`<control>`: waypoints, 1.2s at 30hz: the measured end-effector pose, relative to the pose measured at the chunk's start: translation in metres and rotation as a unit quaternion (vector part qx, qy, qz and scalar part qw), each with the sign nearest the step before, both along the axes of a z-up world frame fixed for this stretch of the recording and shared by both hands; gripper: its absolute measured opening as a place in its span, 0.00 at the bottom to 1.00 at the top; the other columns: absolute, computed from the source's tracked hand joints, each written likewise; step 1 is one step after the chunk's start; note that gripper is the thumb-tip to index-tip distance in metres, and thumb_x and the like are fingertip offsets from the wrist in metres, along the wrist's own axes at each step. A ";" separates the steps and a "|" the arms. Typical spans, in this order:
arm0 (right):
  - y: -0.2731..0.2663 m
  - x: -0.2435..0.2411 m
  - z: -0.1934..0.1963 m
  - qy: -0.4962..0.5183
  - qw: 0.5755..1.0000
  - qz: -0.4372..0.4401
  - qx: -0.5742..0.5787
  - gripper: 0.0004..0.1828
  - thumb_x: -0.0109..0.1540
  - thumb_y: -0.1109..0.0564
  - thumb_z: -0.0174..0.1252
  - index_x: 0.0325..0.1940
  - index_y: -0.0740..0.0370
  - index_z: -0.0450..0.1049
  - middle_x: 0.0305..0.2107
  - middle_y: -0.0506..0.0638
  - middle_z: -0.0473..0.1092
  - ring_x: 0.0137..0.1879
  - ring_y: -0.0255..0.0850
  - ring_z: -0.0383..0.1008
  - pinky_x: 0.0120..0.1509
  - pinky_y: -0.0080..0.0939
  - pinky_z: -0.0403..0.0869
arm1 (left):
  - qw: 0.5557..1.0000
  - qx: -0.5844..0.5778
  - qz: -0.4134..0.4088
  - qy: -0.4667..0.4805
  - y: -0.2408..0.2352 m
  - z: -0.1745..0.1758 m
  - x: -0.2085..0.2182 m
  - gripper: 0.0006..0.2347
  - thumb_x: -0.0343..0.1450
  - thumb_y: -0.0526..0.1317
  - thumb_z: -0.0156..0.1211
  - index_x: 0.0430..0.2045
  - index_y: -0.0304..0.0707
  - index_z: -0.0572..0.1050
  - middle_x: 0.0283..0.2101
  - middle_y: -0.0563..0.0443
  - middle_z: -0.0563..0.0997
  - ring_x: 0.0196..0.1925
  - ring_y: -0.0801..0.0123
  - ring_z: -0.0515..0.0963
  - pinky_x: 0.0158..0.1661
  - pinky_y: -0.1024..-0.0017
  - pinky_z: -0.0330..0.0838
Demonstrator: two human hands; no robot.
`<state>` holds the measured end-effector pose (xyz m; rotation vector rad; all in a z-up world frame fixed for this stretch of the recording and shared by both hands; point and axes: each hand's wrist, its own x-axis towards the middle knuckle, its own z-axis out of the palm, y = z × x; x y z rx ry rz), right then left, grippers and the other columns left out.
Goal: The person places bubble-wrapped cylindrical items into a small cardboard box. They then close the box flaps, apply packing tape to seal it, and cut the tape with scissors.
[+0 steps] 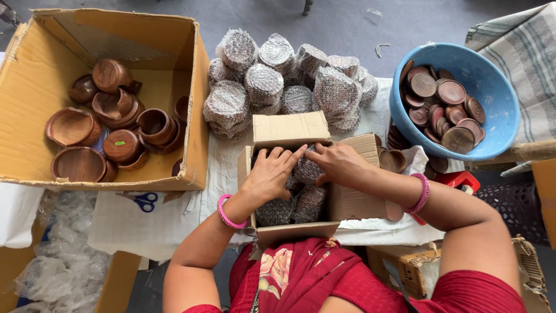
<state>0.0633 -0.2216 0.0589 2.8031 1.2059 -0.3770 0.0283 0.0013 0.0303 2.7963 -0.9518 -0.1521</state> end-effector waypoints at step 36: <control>-0.032 0.374 -0.139 0.088 0.886 -0.433 0.144 0.71 0.35 0.30 0.78 0.75 0.49 0.53 0.66 0.60 0.63 0.75 0.58 0.58 0.78 0.77 0.38 | 0.990 -0.113 -0.085 0.026 -0.002 -0.031 0.000 0.46 0.60 0.63 0.69 0.72 0.45 0.57 0.77 0.35 0.51 0.74 0.46 0.58 0.62 0.50 0.59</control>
